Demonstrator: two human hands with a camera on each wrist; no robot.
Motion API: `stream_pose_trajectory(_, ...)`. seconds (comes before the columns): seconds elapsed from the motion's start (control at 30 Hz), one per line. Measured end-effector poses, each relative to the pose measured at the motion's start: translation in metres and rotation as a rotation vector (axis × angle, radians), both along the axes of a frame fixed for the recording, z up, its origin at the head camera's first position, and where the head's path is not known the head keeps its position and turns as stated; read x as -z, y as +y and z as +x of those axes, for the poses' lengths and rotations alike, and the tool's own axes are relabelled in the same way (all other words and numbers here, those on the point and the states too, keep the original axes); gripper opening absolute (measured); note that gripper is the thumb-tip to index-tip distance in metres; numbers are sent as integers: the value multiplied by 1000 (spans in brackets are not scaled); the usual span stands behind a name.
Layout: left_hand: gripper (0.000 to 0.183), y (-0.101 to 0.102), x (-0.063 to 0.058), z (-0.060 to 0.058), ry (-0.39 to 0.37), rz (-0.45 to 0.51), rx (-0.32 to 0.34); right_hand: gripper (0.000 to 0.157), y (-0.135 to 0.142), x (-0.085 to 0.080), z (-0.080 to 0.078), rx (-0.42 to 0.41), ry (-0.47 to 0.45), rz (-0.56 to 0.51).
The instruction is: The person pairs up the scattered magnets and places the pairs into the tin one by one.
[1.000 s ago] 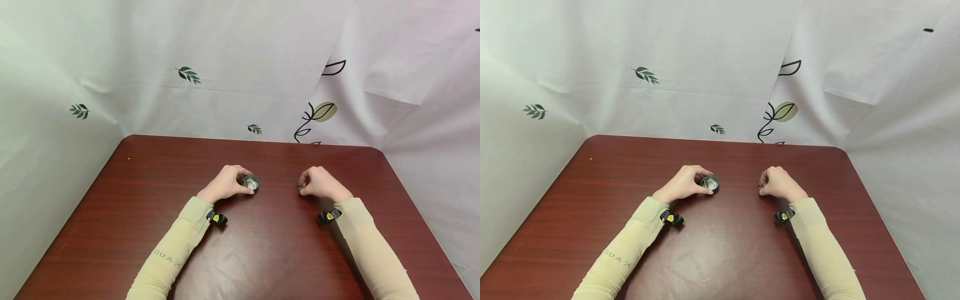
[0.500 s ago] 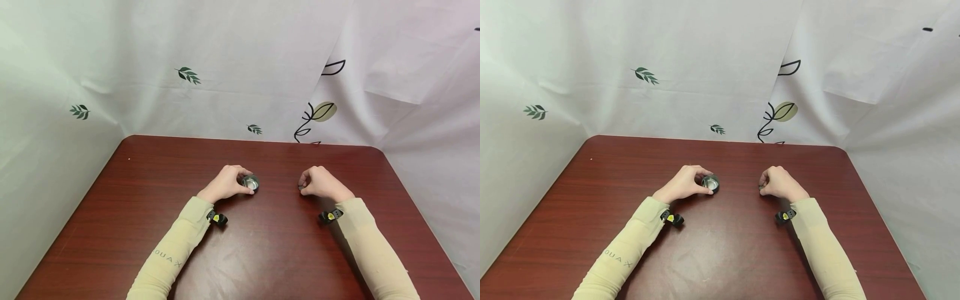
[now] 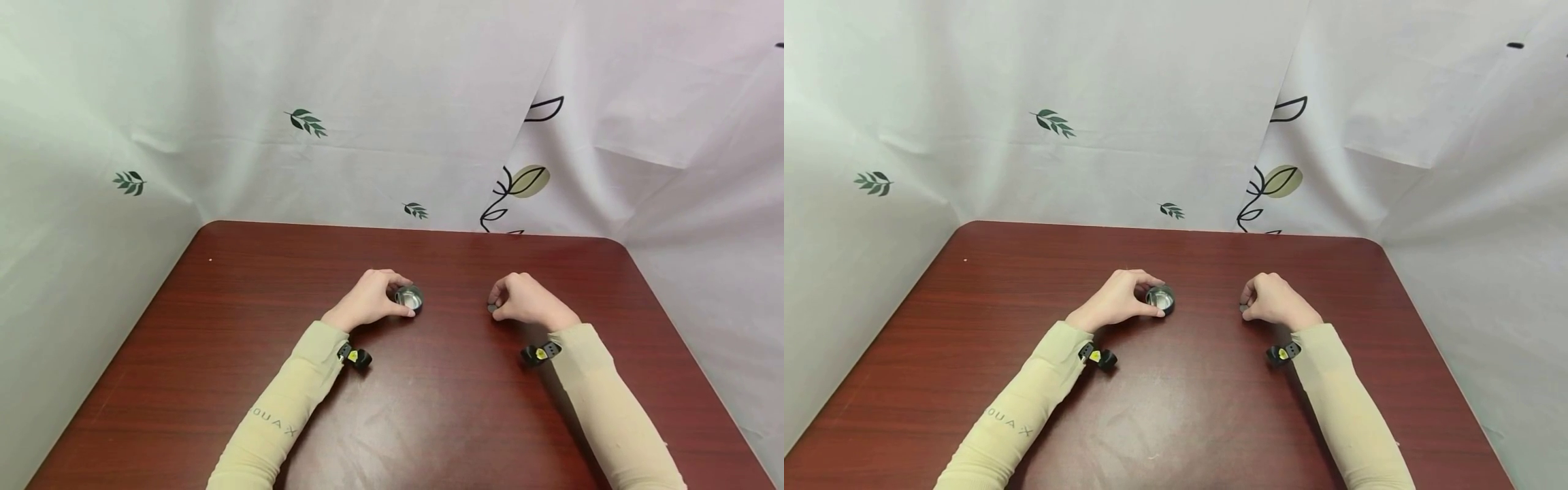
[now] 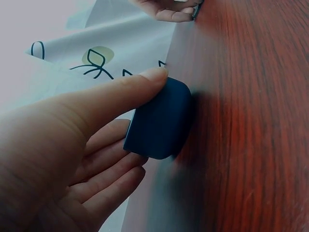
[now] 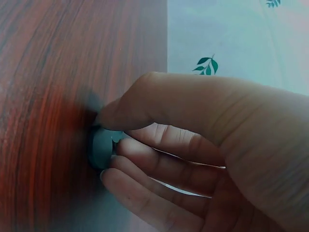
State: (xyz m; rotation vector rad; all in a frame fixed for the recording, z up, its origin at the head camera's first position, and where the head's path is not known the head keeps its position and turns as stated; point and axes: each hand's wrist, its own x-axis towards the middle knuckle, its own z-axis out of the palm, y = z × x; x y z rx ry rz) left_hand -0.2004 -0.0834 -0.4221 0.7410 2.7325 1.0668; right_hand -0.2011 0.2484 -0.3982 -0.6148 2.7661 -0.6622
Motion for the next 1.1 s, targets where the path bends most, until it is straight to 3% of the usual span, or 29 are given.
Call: stream_pose_trajectory(1.1, 56, -1, 1, 0, 19, 6, 13, 12, -11, 0, -1, -28, 18, -66)
